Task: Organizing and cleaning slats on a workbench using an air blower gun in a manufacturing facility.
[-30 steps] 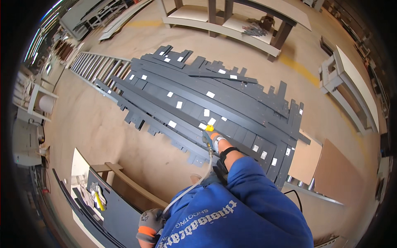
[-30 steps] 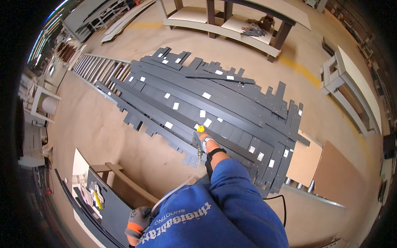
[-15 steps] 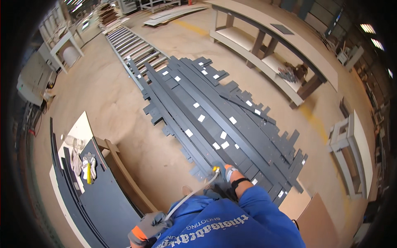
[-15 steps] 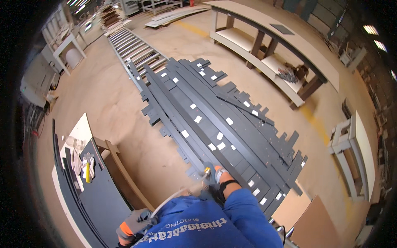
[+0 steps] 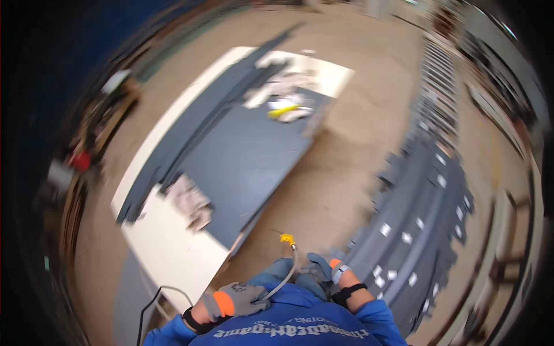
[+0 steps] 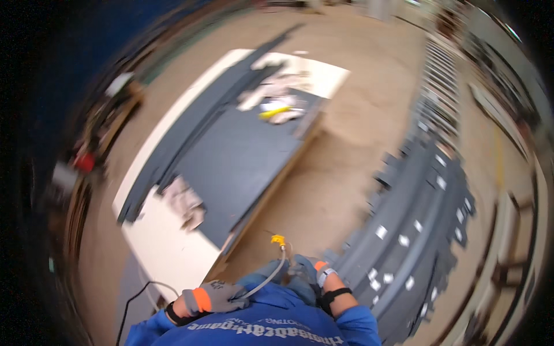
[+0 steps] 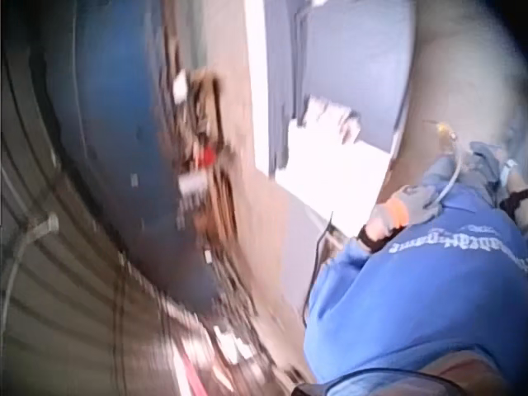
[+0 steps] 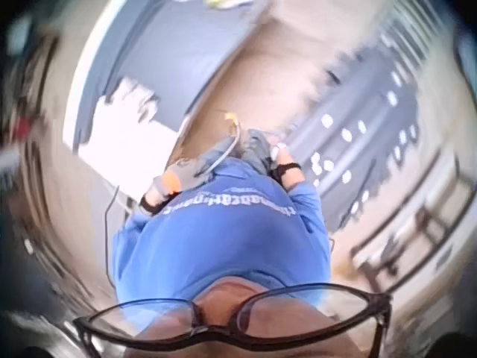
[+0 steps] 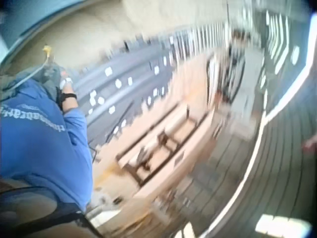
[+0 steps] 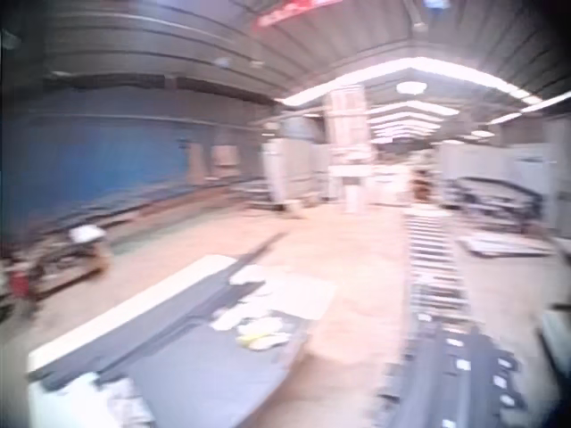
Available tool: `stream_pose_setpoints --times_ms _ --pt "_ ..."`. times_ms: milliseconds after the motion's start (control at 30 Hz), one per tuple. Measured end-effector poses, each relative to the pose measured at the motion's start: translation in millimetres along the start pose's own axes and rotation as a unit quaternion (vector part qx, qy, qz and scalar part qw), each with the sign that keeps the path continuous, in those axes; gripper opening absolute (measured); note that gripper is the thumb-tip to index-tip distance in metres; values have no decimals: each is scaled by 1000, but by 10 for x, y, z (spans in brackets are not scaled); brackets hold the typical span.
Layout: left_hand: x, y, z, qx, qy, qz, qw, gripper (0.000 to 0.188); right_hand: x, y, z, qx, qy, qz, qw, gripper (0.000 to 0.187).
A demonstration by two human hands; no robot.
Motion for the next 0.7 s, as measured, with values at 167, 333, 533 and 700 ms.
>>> stream_pose_setpoints --times_ms 167,333,533,700 --pt "-656 182 314 -64 -118 -90 987 33 307 730 27 341 507 12 792 47" --pt "-1216 495 472 -92 -210 -140 963 32 350 1301 145 310 548 145 763 69" --pt "-1710 618 506 -193 -112 -267 938 25 302 1954 203 151 586 218 766 72" --pt "-2295 704 656 -205 -53 -338 917 23 399 2301 -82 -60 494 292 817 59"
Point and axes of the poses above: each hand's wrist, its own x-axis towards the middle knuckle, its own y-axis out of the palm, z = x × y, the point moved 8 cm from there along x, towards the middle knuckle, and after that the axes turned 12 degrees about -z, right-handed, at the moved point
